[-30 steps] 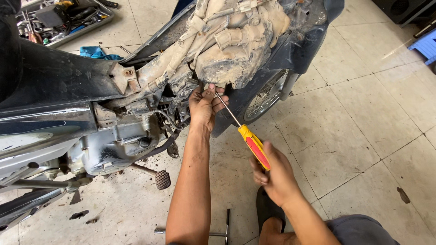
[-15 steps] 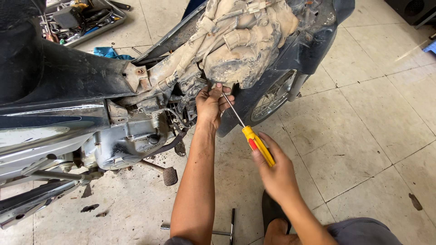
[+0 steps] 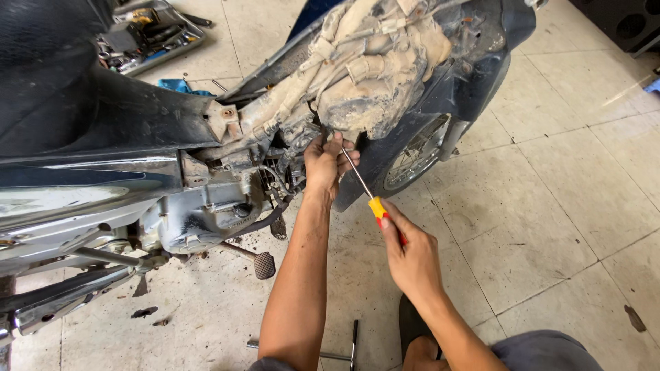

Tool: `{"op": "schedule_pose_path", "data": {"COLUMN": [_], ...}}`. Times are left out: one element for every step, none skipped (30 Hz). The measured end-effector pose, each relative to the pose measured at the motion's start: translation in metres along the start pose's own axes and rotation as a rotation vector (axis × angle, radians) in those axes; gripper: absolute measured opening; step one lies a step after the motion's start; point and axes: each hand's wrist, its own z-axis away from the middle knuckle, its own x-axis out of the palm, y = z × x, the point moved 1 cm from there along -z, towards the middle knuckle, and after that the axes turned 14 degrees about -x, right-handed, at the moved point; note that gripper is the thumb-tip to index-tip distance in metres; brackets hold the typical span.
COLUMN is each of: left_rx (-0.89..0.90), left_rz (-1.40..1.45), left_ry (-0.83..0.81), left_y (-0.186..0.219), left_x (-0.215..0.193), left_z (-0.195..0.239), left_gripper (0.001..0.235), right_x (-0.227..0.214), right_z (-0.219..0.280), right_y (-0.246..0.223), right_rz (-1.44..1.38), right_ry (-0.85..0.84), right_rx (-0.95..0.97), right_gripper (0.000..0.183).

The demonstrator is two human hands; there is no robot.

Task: The person uses a screwdriver to loosen and remove a bolt from the rear section of a motorcycle. They then use their hands to pull away a dirty, fabric-like cover, revealing the underlying mechanical components.

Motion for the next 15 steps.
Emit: {"op": "schedule_pose_path", "data": {"left_rx": [0.008, -0.016, -0.040, -0.035, -0.034, -0.032, -0.027, -0.057, -0.086, -0.087, -0.089, -0.093, -0.094, -0.097, -0.099], "left_rz": [0.000, 0.032, 0.064, 0.068, 0.172, 0.274, 0.278, 0.358, 0.439, 0.438, 0.420, 0.403, 0.405, 0.403, 0.400], "left_ry": [-0.003, -0.051, -0.099, -0.093, -0.151, -0.213, -0.210, -0.241, -0.271, -0.275, -0.267, -0.255, -0.255, -0.233, -0.211], "left_y": [0.005, 0.008, 0.010, 0.005, 0.000, -0.004, -0.006, -0.009, -0.011, -0.009, -0.008, -0.008, -0.007, -0.006, -0.005], "left_x": [0.003, 0.003, 0.002, -0.002, -0.006, -0.009, -0.011, -0.012, -0.012, -0.012, -0.012, -0.013, -0.012, -0.011, -0.010], "left_z": [0.005, 0.013, 0.020, 0.017, 0.015, 0.011, 0.011, 0.010, 0.009, 0.009, 0.007, 0.007, 0.007, 0.007, 0.007], "left_gripper": [0.069, 0.046, 0.023, 0.023, 0.017, 0.012, 0.012, 0.008, 0.005, 0.005, 0.004, 0.004, 0.004, 0.006, 0.008], "right_x": [0.001, 0.002, 0.004, 0.008, 0.011, 0.014, 0.021, 0.027, 0.033, 0.036, 0.038, 0.040, 0.040, 0.041, 0.042], "right_z": [0.002, 0.005, 0.009, 0.011, 0.013, 0.014, 0.018, 0.022, 0.025, 0.025, 0.024, 0.024, 0.024, 0.023, 0.022], "right_y": [0.005, 0.010, 0.014, 0.019, 0.023, 0.028, 0.030, 0.033, 0.036, 0.034, 0.033, 0.031, 0.031, 0.031, 0.030], "right_rz": [-0.002, 0.117, 0.235, 0.234, 0.239, 0.246, 0.246, 0.231, 0.216, 0.218, 0.211, 0.203, 0.205, 0.203, 0.200], "right_ry": [0.003, -0.026, -0.054, -0.061, -0.079, -0.094, -0.098, -0.128, -0.159, -0.155, -0.118, -0.085, -0.087, -0.068, -0.050], "right_rx": [-0.008, -0.096, -0.185, -0.190, -0.181, -0.173, -0.178, -0.143, -0.108, -0.109, -0.166, -0.222, -0.221, -0.232, -0.244], "right_gripper": [0.039, 0.041, 0.043, 0.043, 0.046, 0.049, 0.049, 0.052, 0.057, 0.057, 0.054, 0.052, 0.052, 0.051, 0.050]}}
